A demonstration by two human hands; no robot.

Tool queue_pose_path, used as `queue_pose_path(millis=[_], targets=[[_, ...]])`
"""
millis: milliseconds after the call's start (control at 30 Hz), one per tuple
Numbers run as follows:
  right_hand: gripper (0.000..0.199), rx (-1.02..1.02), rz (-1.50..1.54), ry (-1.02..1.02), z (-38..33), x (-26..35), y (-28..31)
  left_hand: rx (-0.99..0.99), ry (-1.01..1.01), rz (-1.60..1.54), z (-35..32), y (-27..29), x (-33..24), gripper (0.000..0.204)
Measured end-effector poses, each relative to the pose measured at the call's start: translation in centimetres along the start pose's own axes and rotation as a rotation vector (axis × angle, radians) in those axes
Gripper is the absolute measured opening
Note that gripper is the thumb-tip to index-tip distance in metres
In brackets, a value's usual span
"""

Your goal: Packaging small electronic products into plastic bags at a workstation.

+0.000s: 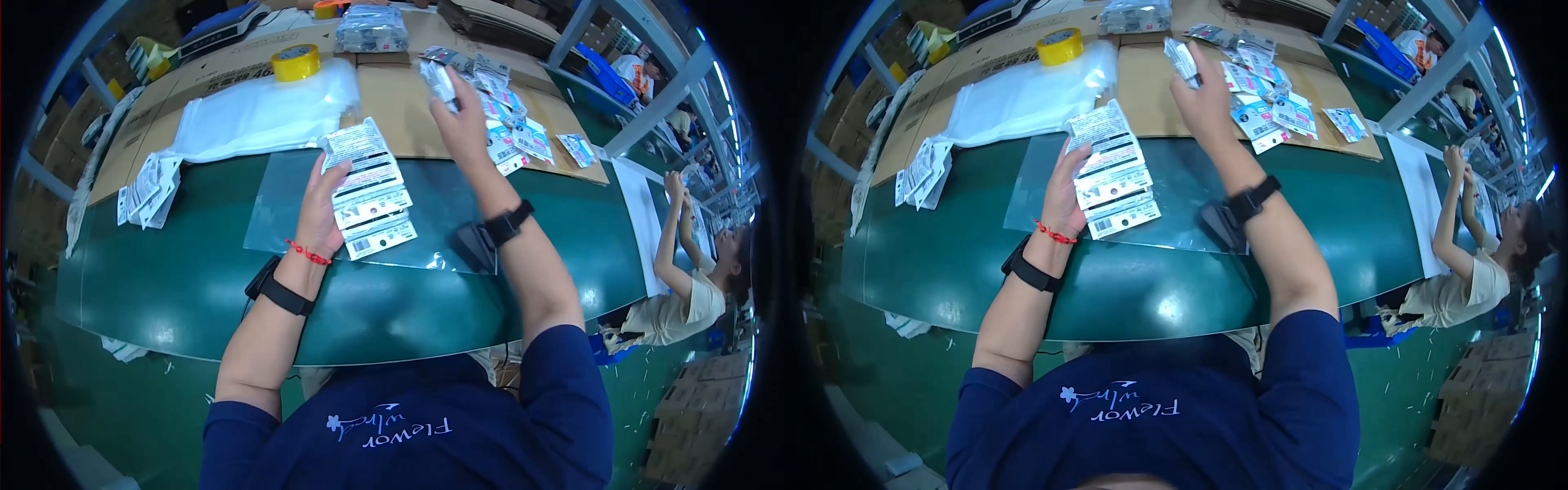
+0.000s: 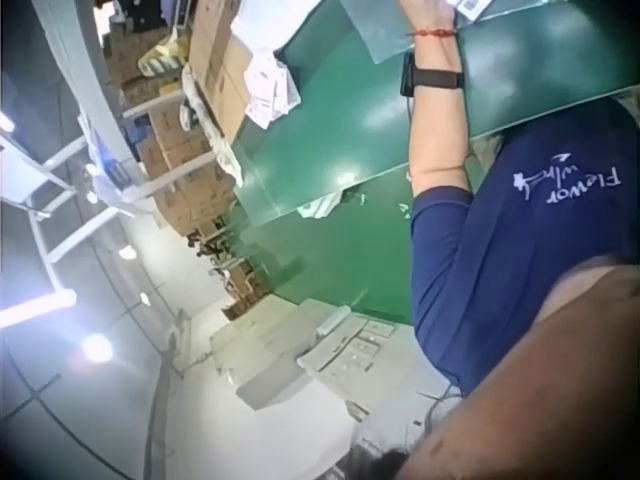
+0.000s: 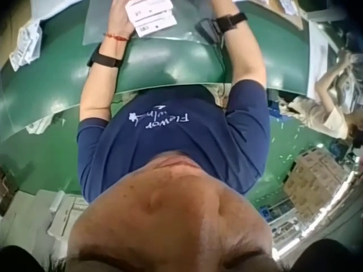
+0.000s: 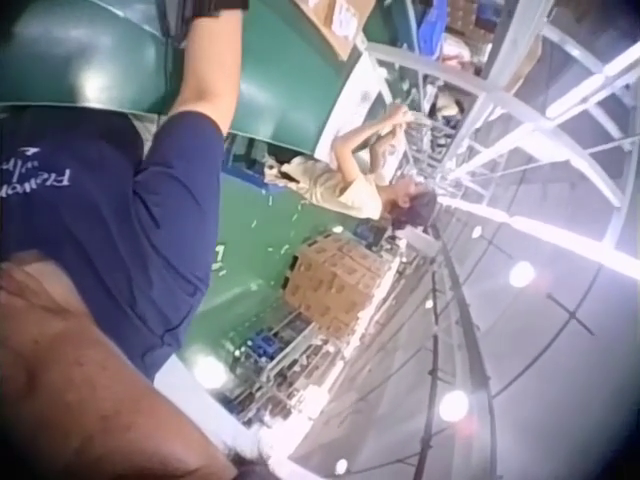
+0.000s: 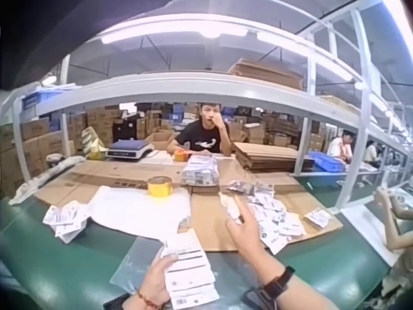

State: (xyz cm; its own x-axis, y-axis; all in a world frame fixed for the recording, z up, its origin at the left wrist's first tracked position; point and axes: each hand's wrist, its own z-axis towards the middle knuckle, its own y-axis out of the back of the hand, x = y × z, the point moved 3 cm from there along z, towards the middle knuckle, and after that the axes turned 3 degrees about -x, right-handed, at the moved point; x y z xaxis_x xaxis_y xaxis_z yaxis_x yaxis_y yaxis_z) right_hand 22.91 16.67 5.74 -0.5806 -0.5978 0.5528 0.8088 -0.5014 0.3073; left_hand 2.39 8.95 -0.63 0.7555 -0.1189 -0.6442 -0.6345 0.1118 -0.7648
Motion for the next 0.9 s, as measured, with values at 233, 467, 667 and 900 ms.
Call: queue_pose_path(millis=[233, 467, 667, 900], targets=[[0.065, 0.482, -0.160, 0.691, -8.2, 10.4, 3.9, 0.203, 0.083, -0.277, -1.1, -3.1, -0.9, 0.047], [0.070, 0.688, -0.204, 0.663, -10.2, 10.6, 2.5, 0.110, 0.020, 0.014, -1.1, -1.5, 0.0, 0.045], [0.062, 0.566, 0.075, 0.485, -10.4, 10.1, 3.6, 0.088, -0.033, -0.017, -0.9, -1.4, -0.2, 0.045], [0.046, 0.458, 0.836, -0.688, -11.9, 7.6, 3.3, 0.199, 0.116, 0.083, -2.6, -2.8, 1.5, 0.050]])
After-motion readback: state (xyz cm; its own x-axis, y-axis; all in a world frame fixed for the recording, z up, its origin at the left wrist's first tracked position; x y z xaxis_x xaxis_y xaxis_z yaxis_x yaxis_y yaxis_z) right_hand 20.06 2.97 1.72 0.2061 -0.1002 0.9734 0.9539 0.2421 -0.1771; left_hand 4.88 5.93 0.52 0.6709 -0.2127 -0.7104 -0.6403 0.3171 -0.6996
